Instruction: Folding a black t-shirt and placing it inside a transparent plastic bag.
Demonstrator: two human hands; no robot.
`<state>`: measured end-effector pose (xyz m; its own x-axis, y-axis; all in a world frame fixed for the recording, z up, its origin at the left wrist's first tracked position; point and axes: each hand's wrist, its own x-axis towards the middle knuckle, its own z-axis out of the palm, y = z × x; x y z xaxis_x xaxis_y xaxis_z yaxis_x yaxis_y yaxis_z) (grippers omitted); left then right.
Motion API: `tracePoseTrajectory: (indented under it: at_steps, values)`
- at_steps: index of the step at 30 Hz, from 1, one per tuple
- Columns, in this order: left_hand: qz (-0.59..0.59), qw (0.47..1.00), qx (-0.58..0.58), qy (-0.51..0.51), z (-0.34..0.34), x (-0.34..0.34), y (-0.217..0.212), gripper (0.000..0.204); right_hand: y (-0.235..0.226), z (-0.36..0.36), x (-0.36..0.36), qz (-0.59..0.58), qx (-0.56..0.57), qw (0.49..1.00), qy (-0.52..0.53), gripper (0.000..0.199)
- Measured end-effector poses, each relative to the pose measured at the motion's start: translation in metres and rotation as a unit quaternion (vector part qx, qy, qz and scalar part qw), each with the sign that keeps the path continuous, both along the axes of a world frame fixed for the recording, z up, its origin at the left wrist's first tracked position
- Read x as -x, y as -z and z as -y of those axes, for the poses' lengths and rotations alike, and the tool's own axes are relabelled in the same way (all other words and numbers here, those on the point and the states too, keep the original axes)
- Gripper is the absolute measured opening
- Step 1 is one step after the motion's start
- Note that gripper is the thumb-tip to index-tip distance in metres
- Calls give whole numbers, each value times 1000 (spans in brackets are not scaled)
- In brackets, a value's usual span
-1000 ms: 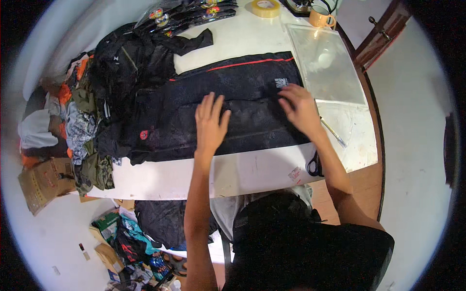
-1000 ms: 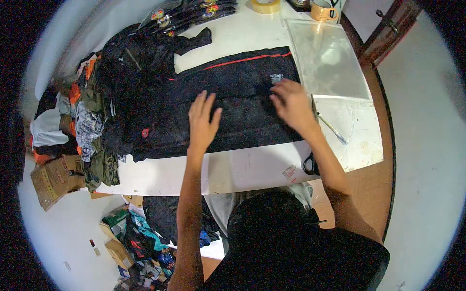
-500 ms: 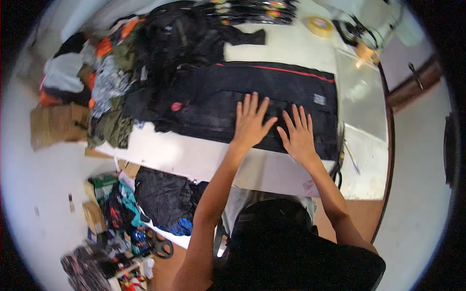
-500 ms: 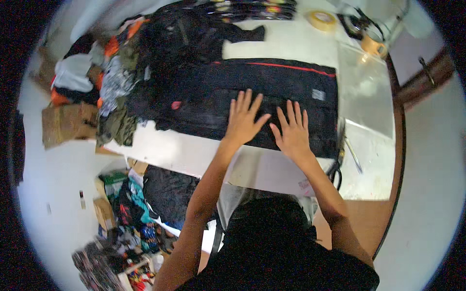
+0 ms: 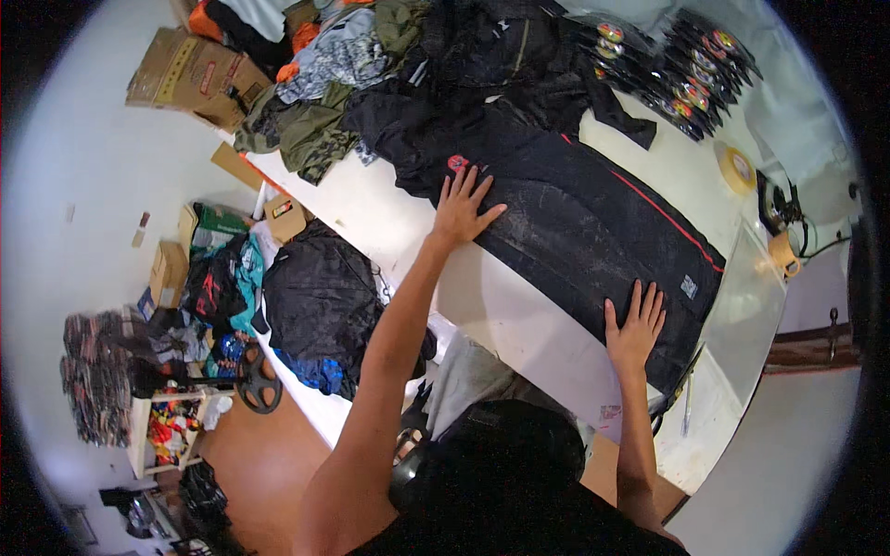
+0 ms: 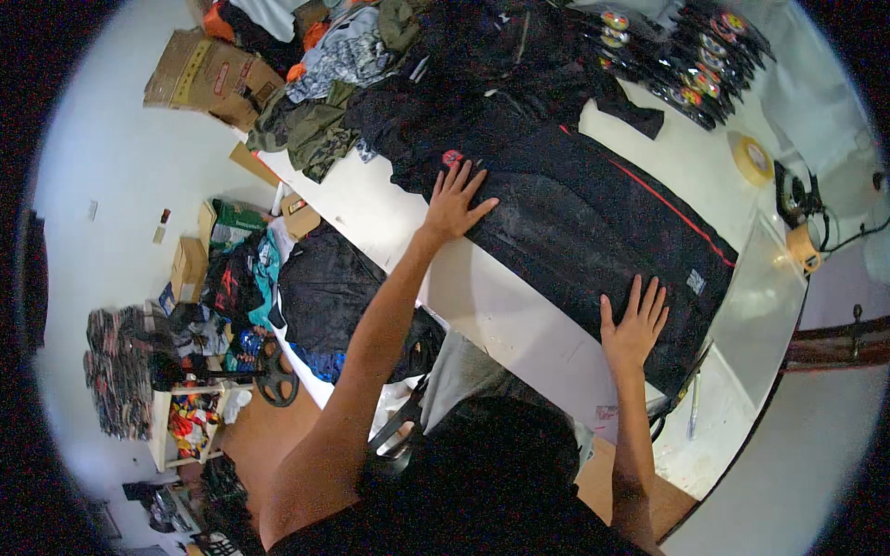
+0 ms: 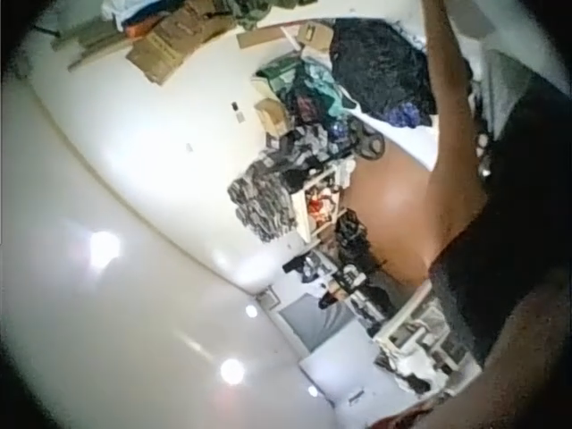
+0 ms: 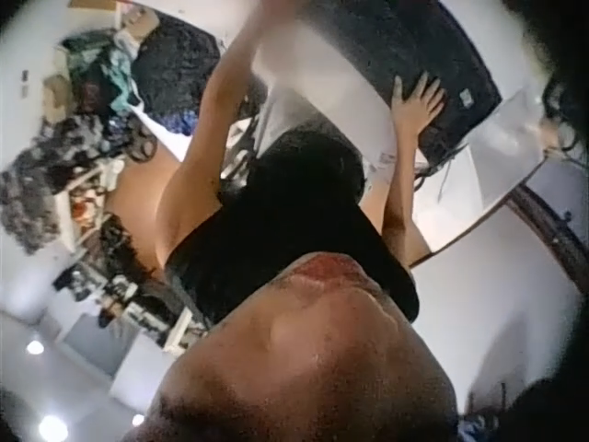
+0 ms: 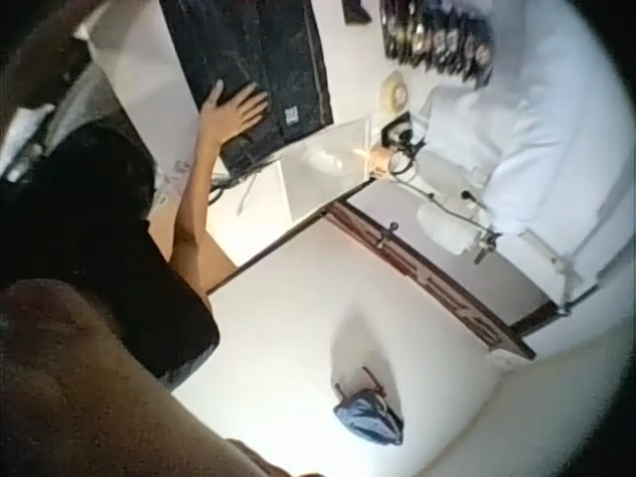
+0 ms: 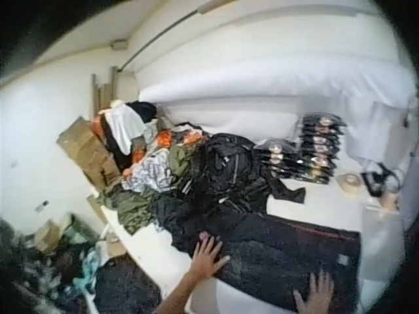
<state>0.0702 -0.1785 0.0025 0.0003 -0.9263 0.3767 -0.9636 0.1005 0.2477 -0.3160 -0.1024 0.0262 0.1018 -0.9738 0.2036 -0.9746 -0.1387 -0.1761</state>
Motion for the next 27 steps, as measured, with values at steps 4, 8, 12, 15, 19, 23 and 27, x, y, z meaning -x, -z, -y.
tracePoseTrajectory:
  at_steps: [4,8,12,15,19,23,27]
  values:
    - [-3,999,-8,50,8,-49,-5,67,2,1,-2,2,-1,1000,-12,73]
    - [-169,981,98,11,4,-78,-18,48,3,-1,1,-6,-3,1000,-12,74]
    - [-122,931,296,-176,-25,-103,-15,38,1,5,-10,23,34,999,-32,68]
    - [-342,900,56,-265,-53,-137,-10,31,-11,13,-57,92,71,986,-122,61]
    - [-624,758,-91,-169,-38,-124,-32,27,-22,31,-133,158,83,943,-281,53]
    - [-745,643,-113,-132,-30,-124,-25,23,-3,47,-186,163,38,912,-374,52]
    - [-640,739,-133,-162,-23,-146,-18,30,1,49,-211,117,11,897,-427,57]
